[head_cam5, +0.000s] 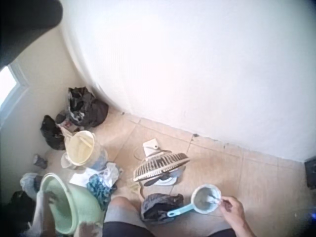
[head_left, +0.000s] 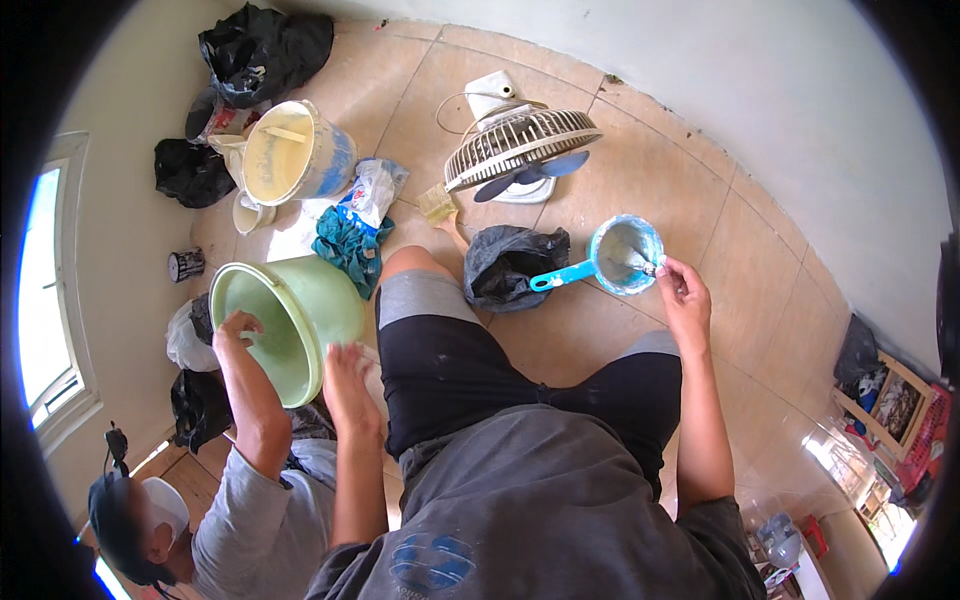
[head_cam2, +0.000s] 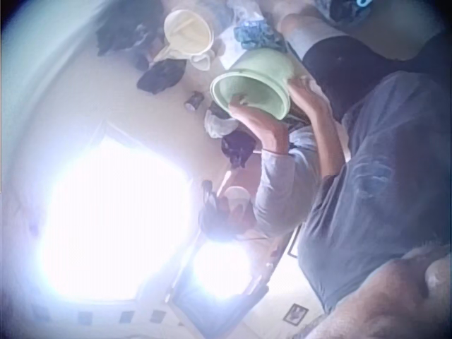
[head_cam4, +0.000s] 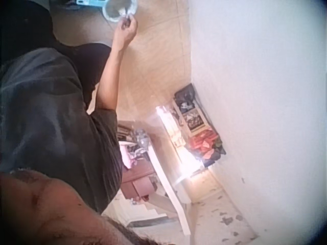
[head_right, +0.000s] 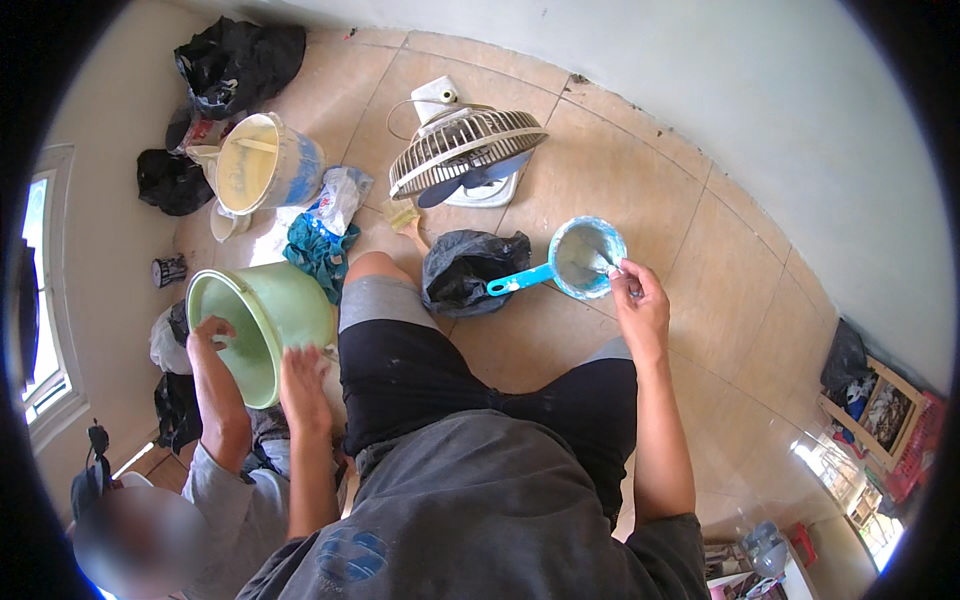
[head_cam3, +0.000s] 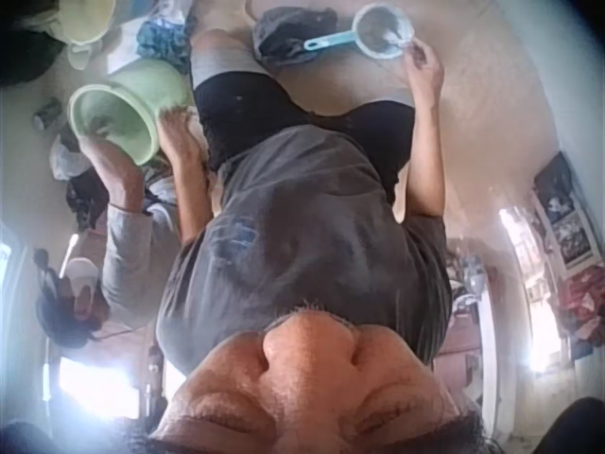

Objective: The person mixes paint in a scoop and a bucket using a stick, moving aside plastic bags and another bucket while working.

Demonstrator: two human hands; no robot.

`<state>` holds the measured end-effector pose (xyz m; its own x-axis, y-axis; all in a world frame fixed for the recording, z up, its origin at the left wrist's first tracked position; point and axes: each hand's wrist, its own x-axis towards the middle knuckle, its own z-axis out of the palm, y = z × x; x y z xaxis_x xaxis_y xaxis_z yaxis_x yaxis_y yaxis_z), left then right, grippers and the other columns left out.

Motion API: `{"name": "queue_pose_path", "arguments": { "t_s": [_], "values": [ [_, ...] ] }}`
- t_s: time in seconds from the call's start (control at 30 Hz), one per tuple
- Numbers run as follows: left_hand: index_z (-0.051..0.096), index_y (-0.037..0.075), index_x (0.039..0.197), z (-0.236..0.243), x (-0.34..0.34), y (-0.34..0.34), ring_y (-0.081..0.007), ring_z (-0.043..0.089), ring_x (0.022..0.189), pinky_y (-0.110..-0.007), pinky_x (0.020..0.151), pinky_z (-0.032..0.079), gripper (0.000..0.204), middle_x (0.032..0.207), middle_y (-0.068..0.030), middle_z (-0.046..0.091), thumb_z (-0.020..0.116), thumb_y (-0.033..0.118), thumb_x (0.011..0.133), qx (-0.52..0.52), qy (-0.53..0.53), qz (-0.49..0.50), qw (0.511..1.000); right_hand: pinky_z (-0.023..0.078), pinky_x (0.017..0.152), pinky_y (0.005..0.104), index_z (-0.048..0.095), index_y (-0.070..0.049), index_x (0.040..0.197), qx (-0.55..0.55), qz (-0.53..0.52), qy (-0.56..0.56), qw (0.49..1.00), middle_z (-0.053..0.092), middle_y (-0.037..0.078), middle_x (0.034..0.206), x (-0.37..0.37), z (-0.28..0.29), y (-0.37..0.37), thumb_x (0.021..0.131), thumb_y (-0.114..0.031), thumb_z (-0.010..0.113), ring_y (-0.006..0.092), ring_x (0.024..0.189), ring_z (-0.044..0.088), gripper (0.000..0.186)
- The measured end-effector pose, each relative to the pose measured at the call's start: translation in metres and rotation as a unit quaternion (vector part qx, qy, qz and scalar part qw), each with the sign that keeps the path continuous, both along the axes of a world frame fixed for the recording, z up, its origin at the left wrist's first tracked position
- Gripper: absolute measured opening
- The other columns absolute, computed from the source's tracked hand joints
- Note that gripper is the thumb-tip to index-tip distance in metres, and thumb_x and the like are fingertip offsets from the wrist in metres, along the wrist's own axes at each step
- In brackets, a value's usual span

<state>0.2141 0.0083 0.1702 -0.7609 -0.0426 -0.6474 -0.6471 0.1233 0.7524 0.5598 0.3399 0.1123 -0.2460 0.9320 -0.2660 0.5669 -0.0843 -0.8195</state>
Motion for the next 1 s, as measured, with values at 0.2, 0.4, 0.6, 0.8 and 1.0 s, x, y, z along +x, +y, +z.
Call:
{"name": "queue_pose_path", "arguments": {
  "t_s": [0.2,0.4,0.6,0.8,1.0],
  "values": [
    [0.049,-0.01,0.131,-0.17,-0.143,0.057,-0.0236,0.061,0.111,-0.034,0.092,0.048,0.06,0.123,-0.0187,0.06,0.065,0.032,0.092,-0.177,0.133,-0.201,0.954,0.05,0.069,0.0227,0.068,0.0,0.116,-0.022,0.023,0.027,0.999,0.067,0.002,0.096,-0.021,0.017,-0.01,0.095,-0.017,0.07,0.0066,0.082,0.058,0.027],
    [0.042,-0.01,0.132,-0.248,-0.174,0.12,-0.0353,0.066,0.107,-0.04,0.094,0.054,0.068,0.13,-0.0283,0.052,0.066,0.035,0.086,-0.499,0.007,-0.128,0.857,0.049,0.066,0.0204,0.067,-0.002,0.118,-0.021,0.038,-0.007,0.999,0.066,0.003,0.099,-0.031,0.038,-0.023,0.094,-0.01,0.069,0.0059,0.082,0.061,0.025],
    [0.06,-0.002,0.119,-0.278,-0.22,0.09,-0.0354,0.07,0.09,-0.046,0.083,0.057,0.038,0.11,-0.0214,0.064,0.06,0.017,0.086,-0.366,-0.07,-0.061,0.926,0.05,0.064,0.0206,0.066,-0.002,0.116,-0.068,0.081,0.045,0.993,0.066,0.004,0.101,-0.067,0.042,-0.038,0.094,-0.01,0.069,0.0061,0.082,0.06,0.024],
    [0.061,-0.003,0.113,-0.255,-0.197,0.078,-0.0321,0.068,0.094,-0.045,0.078,0.056,0.028,0.108,-0.019,0.065,0.045,0.005,0.091,-0.28,-0.026,-0.055,0.958,0.053,0.067,0.0242,0.067,-0.002,0.114,-0.103,0.187,0.099,0.972,0.066,0.006,0.096,-0.131,0.028,-0.062,0.093,-0.013,0.071,0.0093,0.076,0.061,0.024],
    [0.045,-0.01,0.123,-0.19,-0.175,0.116,-0.036,0.062,0.096,-0.054,0.087,0.057,0.028,0.116,-0.0219,0.057,0.038,0.004,0.099,0.11,-0.146,0.051,0.982,0.054,0.066,0.03,0.068,-0.002,0.112,-0.107,0.229,0.111,0.961,0.068,0.009,0.087,-0.214,-0.013,-0.087,0.091,-0.021,0.072,0.0161,0.068,0.063,0.028]
  ]
}}
